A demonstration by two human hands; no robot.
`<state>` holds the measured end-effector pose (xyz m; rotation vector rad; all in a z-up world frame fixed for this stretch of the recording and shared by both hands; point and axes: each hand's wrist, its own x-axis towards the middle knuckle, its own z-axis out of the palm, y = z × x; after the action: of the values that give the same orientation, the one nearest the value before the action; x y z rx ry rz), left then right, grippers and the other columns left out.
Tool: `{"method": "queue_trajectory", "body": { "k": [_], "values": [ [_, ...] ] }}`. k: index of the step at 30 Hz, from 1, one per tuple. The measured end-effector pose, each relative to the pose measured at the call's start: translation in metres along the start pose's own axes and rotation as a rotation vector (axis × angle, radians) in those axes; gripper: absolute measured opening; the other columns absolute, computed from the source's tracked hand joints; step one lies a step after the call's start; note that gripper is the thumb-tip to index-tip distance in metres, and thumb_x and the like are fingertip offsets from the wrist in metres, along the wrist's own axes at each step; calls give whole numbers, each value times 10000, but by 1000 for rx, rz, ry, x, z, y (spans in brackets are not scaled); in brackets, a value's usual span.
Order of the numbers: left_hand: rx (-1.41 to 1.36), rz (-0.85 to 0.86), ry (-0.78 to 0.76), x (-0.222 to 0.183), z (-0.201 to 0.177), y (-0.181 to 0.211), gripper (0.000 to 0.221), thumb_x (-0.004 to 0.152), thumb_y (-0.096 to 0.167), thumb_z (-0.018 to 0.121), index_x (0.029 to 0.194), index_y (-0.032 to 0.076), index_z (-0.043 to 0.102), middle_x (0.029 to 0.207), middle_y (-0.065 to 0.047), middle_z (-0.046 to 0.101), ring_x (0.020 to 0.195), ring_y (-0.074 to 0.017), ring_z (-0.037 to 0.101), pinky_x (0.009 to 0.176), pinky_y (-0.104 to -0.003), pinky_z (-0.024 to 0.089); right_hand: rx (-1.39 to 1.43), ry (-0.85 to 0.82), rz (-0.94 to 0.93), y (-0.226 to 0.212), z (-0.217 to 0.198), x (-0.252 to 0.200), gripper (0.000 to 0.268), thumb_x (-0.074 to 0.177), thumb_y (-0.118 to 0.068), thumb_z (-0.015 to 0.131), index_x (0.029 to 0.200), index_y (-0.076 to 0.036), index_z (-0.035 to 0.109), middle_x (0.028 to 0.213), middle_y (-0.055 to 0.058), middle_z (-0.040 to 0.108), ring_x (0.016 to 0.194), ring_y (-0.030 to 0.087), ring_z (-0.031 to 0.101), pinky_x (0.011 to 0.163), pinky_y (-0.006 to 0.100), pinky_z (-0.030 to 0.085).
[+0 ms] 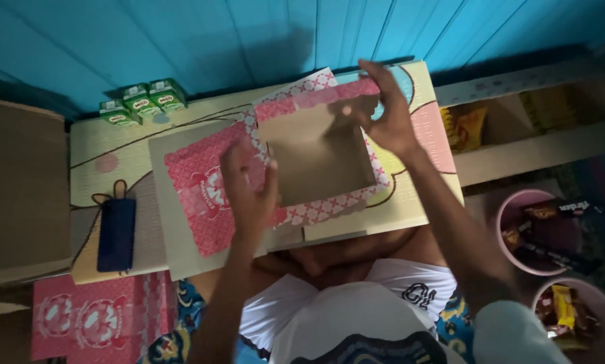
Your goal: The person sits on the floor at a low table and folds flat printed cardboard bakery boxes into open boxes, pressing the flaps and base to shape them. They then pick up a yellow snack packet and place it inside one of the folded boxes.
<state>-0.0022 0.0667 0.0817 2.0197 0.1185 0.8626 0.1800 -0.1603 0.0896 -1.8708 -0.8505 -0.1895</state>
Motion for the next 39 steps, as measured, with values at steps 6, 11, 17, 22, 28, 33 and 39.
{"method": "queue_trajectory", "body": {
  "k": [6, 11, 17, 22, 28, 33, 39],
  "values": [
    [-94, 100, -131, 29, 26, -41, 763, 979, 275, 701, 1550, 33, 257, 1487, -225, 387, 1397, -410, 441, 1172, -561, 410, 321, 75, -44, 5, 16, -32, 1000, 841, 58, 549, 1667, -241, 72, 1575, 254, 418, 1416, 415, 503, 1229, 565, 448],
    [-397, 34, -54, 32, 62, -49, 873, 956, 639, 650, 1576, 102, 352, 1499, -164, 464, 1450, -338, 415, 1236, -574, 226, 428, 82, 88, -13, 26, -35, 889, 989, -633, 573, 1636, -130, 229, 1487, 218, 477, 1438, 360, 429, 1143, 624, 362],
    [-465, -104, 130, 27, 81, -40, 682, 878, 454, 839, 1376, 87, 551, 1239, -94, 616, 1221, -211, 598, 1135, -427, 405, 335, 236, 222, -13, 34, -30, 609, 1003, -420, 694, 1477, -100, 485, 1233, 185, 644, 1193, 322, 628, 982, 513, 508],
    [-412, -99, 177, 29, 88, -43, 510, 869, 242, 864, 1268, 57, 605, 1106, -110, 662, 1096, -211, 672, 1047, -391, 491, 342, 232, 276, -7, 30, -28, 554, 985, -347, 755, 1446, -145, 524, 1196, 155, 671, 1157, 284, 651, 912, 499, 543],
    [-422, -80, 90, 32, 79, -49, 475, 910, 257, 843, 1259, 55, 592, 1135, -128, 643, 1122, -250, 655, 1051, -437, 470, 287, 231, 242, -8, 29, -26, 538, 975, -293, 797, 1417, -116, 547, 1153, 155, 697, 1120, 269, 671, 875, 488, 570],
    [-497, -71, 67, 37, 78, -50, 499, 936, 341, 806, 1268, 48, 576, 1134, -141, 637, 1116, -269, 623, 1051, -508, 455, 402, 240, 187, -11, 33, -25, 503, 1032, -381, 668, 1430, -107, 529, 1175, 163, 657, 1162, 264, 622, 989, 483, 523],
    [-518, -90, 106, 33, 82, -44, 391, 989, 326, 747, 1236, 75, 578, 1111, -106, 625, 1107, -241, 616, 1053, -474, 451, 366, 260, 152, 2, 39, -27, 466, 1062, -358, 645, 1423, -93, 517, 1170, 177, 647, 1158, 268, 616, 1005, 476, 506]
  ]
}}
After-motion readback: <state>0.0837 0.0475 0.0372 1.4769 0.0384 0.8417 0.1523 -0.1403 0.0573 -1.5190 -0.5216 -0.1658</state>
